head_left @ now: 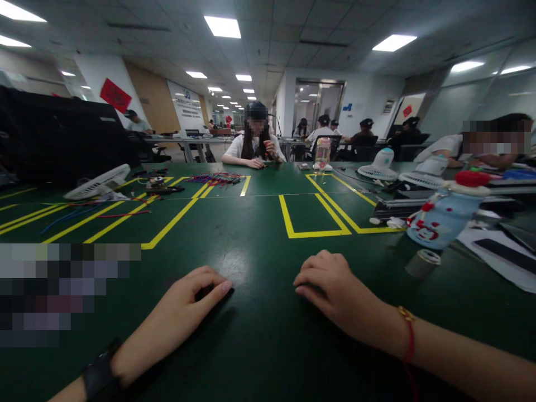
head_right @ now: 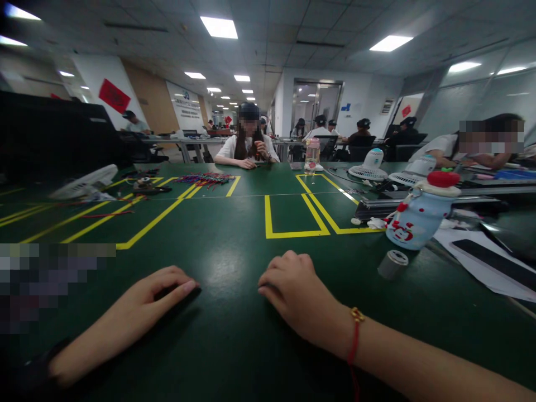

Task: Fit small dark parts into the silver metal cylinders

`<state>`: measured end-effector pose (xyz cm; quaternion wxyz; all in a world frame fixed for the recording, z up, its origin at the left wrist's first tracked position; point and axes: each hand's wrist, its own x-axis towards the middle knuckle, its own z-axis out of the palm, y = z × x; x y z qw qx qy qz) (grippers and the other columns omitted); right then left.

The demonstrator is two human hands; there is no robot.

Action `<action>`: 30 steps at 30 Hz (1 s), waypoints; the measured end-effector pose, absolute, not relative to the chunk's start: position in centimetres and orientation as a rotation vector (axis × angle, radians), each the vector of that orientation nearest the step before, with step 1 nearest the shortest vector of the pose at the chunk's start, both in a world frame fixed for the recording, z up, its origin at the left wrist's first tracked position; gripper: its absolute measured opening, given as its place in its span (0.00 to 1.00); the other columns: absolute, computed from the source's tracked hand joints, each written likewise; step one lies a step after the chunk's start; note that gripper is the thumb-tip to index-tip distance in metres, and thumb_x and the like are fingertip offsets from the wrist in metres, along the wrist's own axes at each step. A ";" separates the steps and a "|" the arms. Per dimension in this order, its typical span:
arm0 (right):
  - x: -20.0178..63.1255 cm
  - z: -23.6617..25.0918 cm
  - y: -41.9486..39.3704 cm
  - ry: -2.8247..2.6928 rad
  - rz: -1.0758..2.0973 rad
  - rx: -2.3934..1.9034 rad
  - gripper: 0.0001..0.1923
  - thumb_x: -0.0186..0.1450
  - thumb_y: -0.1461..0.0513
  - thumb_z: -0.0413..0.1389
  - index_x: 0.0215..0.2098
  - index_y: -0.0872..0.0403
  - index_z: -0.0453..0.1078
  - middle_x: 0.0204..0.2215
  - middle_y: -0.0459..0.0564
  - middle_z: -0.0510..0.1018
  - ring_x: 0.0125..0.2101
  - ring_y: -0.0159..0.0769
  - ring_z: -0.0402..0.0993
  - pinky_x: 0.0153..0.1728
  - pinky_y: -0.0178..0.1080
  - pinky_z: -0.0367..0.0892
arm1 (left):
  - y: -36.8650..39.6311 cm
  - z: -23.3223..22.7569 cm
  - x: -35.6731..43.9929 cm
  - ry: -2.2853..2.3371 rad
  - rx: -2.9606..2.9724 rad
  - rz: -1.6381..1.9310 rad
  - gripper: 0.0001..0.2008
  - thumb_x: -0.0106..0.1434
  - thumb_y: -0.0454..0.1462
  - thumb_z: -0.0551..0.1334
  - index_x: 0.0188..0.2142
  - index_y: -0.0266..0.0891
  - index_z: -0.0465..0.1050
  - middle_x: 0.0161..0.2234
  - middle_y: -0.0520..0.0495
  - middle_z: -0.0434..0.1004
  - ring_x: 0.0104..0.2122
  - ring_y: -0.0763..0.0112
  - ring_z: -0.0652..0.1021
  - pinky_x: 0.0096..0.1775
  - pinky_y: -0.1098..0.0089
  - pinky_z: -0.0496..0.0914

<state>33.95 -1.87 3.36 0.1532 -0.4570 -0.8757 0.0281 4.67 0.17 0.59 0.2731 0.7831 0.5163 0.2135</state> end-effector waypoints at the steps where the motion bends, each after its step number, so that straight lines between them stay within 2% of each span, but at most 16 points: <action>1: 35.7 3.8 -1.8 -2.468 0.033 -1.356 0.13 0.66 0.54 0.46 0.40 0.45 0.72 0.39 0.45 0.74 0.40 0.37 0.68 0.41 0.43 0.62 | 0.1 0.6 4.7 1.385 2.107 0.579 0.17 0.66 0.48 0.52 0.34 0.44 0.75 0.36 0.50 0.74 0.37 0.63 0.75 0.42 0.64 0.69; 4: 42.8 4.7 -2.1 -2.255 -0.301 -1.554 0.15 0.65 0.53 0.47 0.42 0.50 0.72 0.42 0.51 0.74 0.44 0.42 0.67 0.46 0.48 0.60 | 0.2 0.6 5.0 1.377 2.112 0.592 0.16 0.66 0.48 0.52 0.34 0.44 0.75 0.36 0.50 0.74 0.37 0.64 0.75 0.41 0.65 0.70; 7: 49.5 5.0 -2.8 -2.054 -0.598 -1.890 0.17 0.63 0.53 0.49 0.41 0.52 0.73 0.41 0.53 0.75 0.41 0.44 0.69 0.43 0.48 0.62 | 0.3 0.4 5.1 1.382 2.117 0.604 0.15 0.65 0.47 0.53 0.34 0.44 0.75 0.36 0.50 0.75 0.36 0.65 0.75 0.40 0.66 0.70; 9: 52.2 5.0 -3.3 -1.983 -0.482 -2.132 0.18 0.63 0.52 0.48 0.41 0.52 0.73 0.41 0.54 0.76 0.38 0.42 0.71 0.41 0.46 0.63 | 0.3 0.3 5.2 1.385 2.119 0.610 0.15 0.65 0.47 0.53 0.34 0.44 0.75 0.36 0.50 0.75 0.36 0.65 0.75 0.40 0.67 0.69; 12: 53.0 5.1 -3.6 -1.925 -0.208 -2.277 0.20 0.64 0.52 0.45 0.40 0.52 0.73 0.41 0.55 0.76 0.38 0.38 0.72 0.41 0.41 0.64 | 0.2 0.3 5.3 1.386 2.119 0.610 0.15 0.65 0.47 0.53 0.34 0.44 0.75 0.36 0.50 0.75 0.37 0.64 0.75 0.40 0.66 0.69; 19: 52.6 5.7 -3.6 -1.795 -0.162 -2.342 0.20 0.64 0.51 0.46 0.39 0.53 0.75 0.37 0.56 0.78 0.33 0.38 0.74 0.37 0.42 0.65 | 0.1 0.4 5.3 1.381 2.111 0.608 0.17 0.65 0.48 0.53 0.34 0.43 0.75 0.36 0.50 0.75 0.36 0.64 0.75 0.39 0.65 0.69; 22: 53.4 5.4 -3.6 -1.816 -0.145 -2.294 0.20 0.64 0.51 0.46 0.39 0.52 0.75 0.38 0.56 0.78 0.35 0.39 0.75 0.38 0.43 0.65 | 0.1 0.4 5.3 1.380 2.117 0.605 0.17 0.65 0.48 0.53 0.34 0.43 0.75 0.36 0.49 0.75 0.36 0.64 0.75 0.39 0.65 0.70; 24: 53.9 4.9 -3.6 -1.823 -0.104 -2.251 0.20 0.63 0.52 0.47 0.44 0.51 0.74 0.43 0.56 0.77 0.40 0.40 0.74 0.42 0.43 0.65 | 0.1 0.3 5.2 1.383 2.123 0.599 0.16 0.65 0.48 0.53 0.34 0.44 0.75 0.36 0.50 0.75 0.36 0.64 0.75 0.40 0.65 0.70; 27: 54.6 3.8 -3.5 -1.807 0.054 -2.176 0.26 0.63 0.53 0.49 0.57 0.53 0.65 0.52 0.57 0.71 0.46 0.41 0.72 0.45 0.42 0.66 | 0.0 0.3 5.2 1.385 2.127 0.599 0.15 0.65 0.47 0.53 0.34 0.44 0.75 0.37 0.50 0.75 0.36 0.65 0.75 0.40 0.66 0.69; 28: 54.8 3.5 -3.4 -1.788 0.098 -2.192 0.29 0.62 0.52 0.51 0.58 0.54 0.63 0.51 0.58 0.72 0.45 0.43 0.73 0.44 0.42 0.67 | 0.0 0.3 5.2 1.385 2.127 0.601 0.15 0.65 0.47 0.53 0.34 0.44 0.75 0.37 0.50 0.75 0.36 0.65 0.75 0.40 0.66 0.69; 30: 54.7 3.0 -3.2 -1.760 0.110 -2.249 0.31 0.59 0.49 0.53 0.57 0.55 0.65 0.45 0.58 0.76 0.39 0.46 0.75 0.40 0.45 0.69 | 0.0 0.4 5.2 1.380 2.128 0.601 0.15 0.66 0.47 0.53 0.34 0.44 0.75 0.37 0.50 0.75 0.36 0.65 0.75 0.40 0.66 0.69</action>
